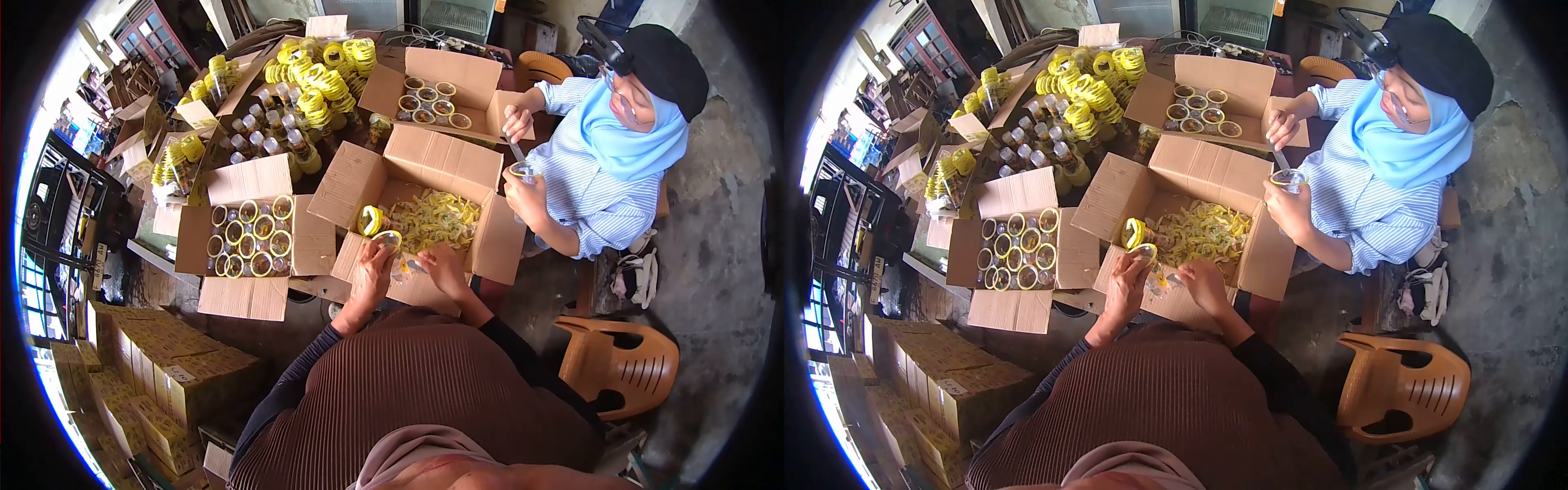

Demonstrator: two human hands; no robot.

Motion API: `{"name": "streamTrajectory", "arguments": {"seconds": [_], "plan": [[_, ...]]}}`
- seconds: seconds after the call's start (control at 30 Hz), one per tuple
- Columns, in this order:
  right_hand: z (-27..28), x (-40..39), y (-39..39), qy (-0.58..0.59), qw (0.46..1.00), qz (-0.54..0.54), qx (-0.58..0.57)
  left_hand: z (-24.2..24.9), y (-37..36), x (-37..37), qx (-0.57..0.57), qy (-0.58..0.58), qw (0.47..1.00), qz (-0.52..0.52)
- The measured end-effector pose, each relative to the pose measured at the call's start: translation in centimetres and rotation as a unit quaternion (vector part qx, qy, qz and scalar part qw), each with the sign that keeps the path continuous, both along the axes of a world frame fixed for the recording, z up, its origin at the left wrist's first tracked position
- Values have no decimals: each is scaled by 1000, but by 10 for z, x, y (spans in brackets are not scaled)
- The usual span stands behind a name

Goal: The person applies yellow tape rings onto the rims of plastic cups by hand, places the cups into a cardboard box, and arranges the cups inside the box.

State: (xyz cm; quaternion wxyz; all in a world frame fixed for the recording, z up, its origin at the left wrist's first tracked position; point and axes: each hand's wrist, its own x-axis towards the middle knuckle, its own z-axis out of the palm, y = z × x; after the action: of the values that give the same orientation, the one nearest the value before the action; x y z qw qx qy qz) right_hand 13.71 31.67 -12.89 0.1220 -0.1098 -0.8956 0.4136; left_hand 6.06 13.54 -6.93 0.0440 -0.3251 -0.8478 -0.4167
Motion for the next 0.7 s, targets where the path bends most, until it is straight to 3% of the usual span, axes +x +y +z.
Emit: {"name": "streamTrajectory", "arguments": {"seconds": [0.03,0.1,0.13,0.23,0.4,0.47,0.53,0.57,0.63,0.67,0.7], "plan": [[1,-5,1,-1,1000,0,0,3,-1,1,0,20,1000,-14],[4,-14,0,-3,958,47,-282,5,-1,3,-1,39,999,-29],[24,-14,-7,-26,929,25,-368,5,-1,4,-3,40,998,-38],[49,-14,-12,-10,923,37,-384,8,0,7,-16,42,998,-51],[42,-14,-6,-13,930,23,-366,5,-2,4,-38,39,996,-76],[42,-13,-5,-5,937,23,-348,4,-1,3,1,8,996,-93],[46,-13,-3,-9,989,4,-149,0,-1,3,14,-3,995,-94],[41,-14,0,-9,989,3,-149,-2,-1,2,27,-13,995,-93],[20,-18,11,96,992,-83,-19,-2,0,2,53,3,994,-93],[10,-19,21,97,987,-86,-93,-1,1,2,81,19,993,-89],[13,-19,26,97,988,-83,-91,0,2,1,83,20,993,-86]]}}
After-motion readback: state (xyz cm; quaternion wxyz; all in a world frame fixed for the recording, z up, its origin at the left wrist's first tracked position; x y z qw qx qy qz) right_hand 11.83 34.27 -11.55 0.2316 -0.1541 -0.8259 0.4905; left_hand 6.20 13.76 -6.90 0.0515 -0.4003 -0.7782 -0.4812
